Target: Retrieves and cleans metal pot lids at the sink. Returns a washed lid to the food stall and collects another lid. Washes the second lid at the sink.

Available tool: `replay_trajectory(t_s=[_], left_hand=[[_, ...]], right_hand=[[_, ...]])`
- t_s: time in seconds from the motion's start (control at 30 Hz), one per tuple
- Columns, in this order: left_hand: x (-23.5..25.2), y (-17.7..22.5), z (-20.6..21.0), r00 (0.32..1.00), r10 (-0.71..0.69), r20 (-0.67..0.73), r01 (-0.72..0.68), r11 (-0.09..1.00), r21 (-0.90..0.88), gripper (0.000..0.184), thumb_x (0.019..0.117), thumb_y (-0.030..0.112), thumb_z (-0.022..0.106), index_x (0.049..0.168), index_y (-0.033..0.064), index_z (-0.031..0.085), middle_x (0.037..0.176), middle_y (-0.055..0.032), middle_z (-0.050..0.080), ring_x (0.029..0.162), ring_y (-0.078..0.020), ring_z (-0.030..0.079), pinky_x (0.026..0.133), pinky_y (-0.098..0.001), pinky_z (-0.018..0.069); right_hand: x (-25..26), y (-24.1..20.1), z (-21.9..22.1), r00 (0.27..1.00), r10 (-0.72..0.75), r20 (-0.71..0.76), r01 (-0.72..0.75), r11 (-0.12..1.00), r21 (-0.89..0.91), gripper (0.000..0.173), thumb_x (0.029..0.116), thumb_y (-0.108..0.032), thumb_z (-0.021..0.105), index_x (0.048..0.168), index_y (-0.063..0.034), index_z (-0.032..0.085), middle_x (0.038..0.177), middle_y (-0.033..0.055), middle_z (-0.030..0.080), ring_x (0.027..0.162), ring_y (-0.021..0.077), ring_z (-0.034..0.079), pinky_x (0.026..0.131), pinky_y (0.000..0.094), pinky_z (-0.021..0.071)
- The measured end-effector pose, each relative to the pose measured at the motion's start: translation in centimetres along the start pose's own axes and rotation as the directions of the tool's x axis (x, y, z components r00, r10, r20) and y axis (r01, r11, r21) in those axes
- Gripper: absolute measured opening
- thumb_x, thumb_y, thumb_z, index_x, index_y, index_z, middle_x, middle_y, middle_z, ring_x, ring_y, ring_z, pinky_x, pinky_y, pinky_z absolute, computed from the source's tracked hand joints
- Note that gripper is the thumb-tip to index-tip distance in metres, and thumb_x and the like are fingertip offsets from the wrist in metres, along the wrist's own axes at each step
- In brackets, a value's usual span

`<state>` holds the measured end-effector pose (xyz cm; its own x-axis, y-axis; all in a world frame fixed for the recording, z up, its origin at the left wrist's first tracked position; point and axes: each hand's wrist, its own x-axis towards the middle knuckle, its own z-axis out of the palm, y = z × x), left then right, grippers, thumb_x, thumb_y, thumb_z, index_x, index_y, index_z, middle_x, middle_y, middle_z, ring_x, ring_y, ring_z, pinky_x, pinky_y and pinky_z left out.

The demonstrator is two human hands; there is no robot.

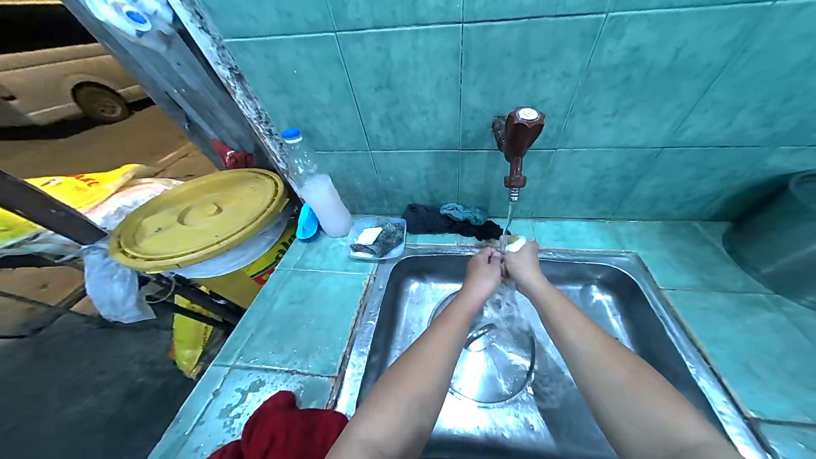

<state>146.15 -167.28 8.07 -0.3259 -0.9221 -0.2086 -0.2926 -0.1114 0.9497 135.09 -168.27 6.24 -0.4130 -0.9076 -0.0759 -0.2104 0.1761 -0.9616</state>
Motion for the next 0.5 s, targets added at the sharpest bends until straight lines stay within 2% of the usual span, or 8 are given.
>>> replay_trajectory(t_s=[0.13, 0.23, 0.27, 0.33, 0.37, 0.4, 0.47, 0.5], left_hand=[[-0.8, -4.3, 0.3, 0.996, -0.045, 0.071, 0.017, 0.936, 0.351, 0.038, 0.1059, 0.02, 0.052, 0.142, 0.0063, 0.052, 0.122, -0.022, 0.066, 0.11, -0.0363, 0.067, 0.095, -0.0566, 0.053], [-2.7, -10.0, 2.1, 0.961, -0.169, 0.218, 0.014, 0.82, 0.572, 0.053, 0.104, 0.032, 0.055, 0.152, 0.0102, 0.046, 0.146, -0.0221, 0.053, 0.134, -0.0385, 0.053, 0.111, -0.0575, 0.0438], [-3.5, -11.1, 2.9, 0.955, -0.172, 0.242, -0.016, 0.785, 0.62, 0.052, 0.1047, 0.029, 0.053, 0.152, 0.0085, 0.046, 0.148, -0.022, 0.052, 0.135, -0.0385, 0.052, 0.111, -0.0564, 0.0435], [-4.4, -11.9, 4.3, 0.957, -0.158, 0.244, -0.074, 0.68, 0.729, 0.047, 0.1047, 0.022, 0.052, 0.146, 0.0004, 0.05, 0.146, -0.0243, 0.051, 0.134, -0.0403, 0.052, 0.11, -0.0548, 0.0448], [-4.5, -12.2, 4.7, 0.955, -0.141, 0.259, -0.113, 0.637, 0.763, 0.046, 0.1038, 0.02, 0.055, 0.144, -0.0024, 0.051, 0.147, -0.0256, 0.05, 0.135, -0.0418, 0.05, 0.109, -0.055, 0.0449], [-4.4, -12.4, 4.8, 0.951, -0.117, 0.286, -0.158, 0.611, 0.776, 0.048, 0.1028, 0.022, 0.058, 0.143, -0.0026, 0.052, 0.15, -0.0252, 0.048, 0.136, -0.0425, 0.049, 0.109, -0.055, 0.045], [-4.4, -12.9, 4.7, 0.939, -0.08, 0.334, -0.229, 0.58, 0.782, 0.046, 0.1038, 0.024, 0.058, 0.142, -0.0003, 0.053, 0.151, -0.0246, 0.046, 0.135, -0.0431, 0.05, 0.108, -0.0536, 0.0464], [-4.5, -12.9, 4.7, 0.935, -0.079, 0.346, -0.242, 0.572, 0.784, 0.042, 0.1049, 0.022, 0.056, 0.14, -0.0008, 0.055, 0.149, -0.0257, 0.048, 0.134, -0.0438, 0.05, 0.108, -0.0539, 0.0462]], right_hand=[[0.2, 1.4, -0.4, 0.988, -0.017, 0.154, 0.045, 0.983, -0.178, 0.044, 0.1024, -0.02, 0.064, 0.137, 0.0044, 0.049, 0.119, 0.0265, 0.064, 0.11, 0.037, 0.065, 0.098, 0.0555, 0.0513], [-0.2, 4.2, -0.1, 0.955, -0.024, 0.295, 0.136, 0.92, -0.368, 0.065, 0.0942, -0.037, 0.075, 0.14, 0.0005, 0.048, 0.12, 0.0272, 0.063, 0.107, 0.041, 0.066, 0.093, 0.0603, 0.0533], [-0.3, 5.3, 0.1, 0.934, 0.001, 0.358, 0.173, 0.875, -0.453, 0.075, 0.0894, -0.044, 0.078, 0.145, -0.0033, 0.047, 0.133, 0.0262, 0.059, 0.118, 0.0419, 0.061, 0.099, 0.0617, 0.0502], [-0.8, 7.0, 0.4, 0.872, 0.135, 0.471, 0.224, 0.746, -0.627, 0.089, 0.0853, -0.057, 0.077, 0.155, -0.0134, 0.042, 0.159, 0.024, 0.037, 0.144, 0.0442, 0.038, 0.115, 0.0649, 0.0339], [-1.1, 7.4, 0.5, 0.843, 0.225, 0.488, 0.223, 0.679, -0.699, 0.083, 0.0895, -0.057, 0.072, 0.156, -0.0169, 0.043, 0.164, 0.0245, 0.029, 0.149, 0.046, 0.029, 0.117, 0.0659, 0.0294], [-1.3, 7.7, 0.8, 0.829, 0.285, 0.481, 0.216, 0.63, -0.746, 0.07, 0.0958, -0.053, 0.066, 0.154, -0.0178, 0.048, 0.163, 0.0263, 0.029, 0.149, 0.047, 0.029, 0.118, 0.0649, 0.0297], [-1.5, 8.0, 1.7, 0.855, 0.291, 0.429, 0.206, 0.568, -0.797, 0.042, 0.1031, -0.032, 0.059, 0.142, -0.0164, 0.062, 0.15, 0.0242, 0.048, 0.14, 0.0417, 0.045, 0.115, 0.0557, 0.0397], [-1.6, 7.9, 2.5, 0.85, 0.288, 0.441, 0.224, 0.56, -0.798, 0.038, 0.104, -0.024, 0.056, 0.139, -0.0144, 0.064, 0.146, 0.0226, 0.053, 0.138, 0.0391, 0.049, 0.114, 0.0529, 0.0413]])
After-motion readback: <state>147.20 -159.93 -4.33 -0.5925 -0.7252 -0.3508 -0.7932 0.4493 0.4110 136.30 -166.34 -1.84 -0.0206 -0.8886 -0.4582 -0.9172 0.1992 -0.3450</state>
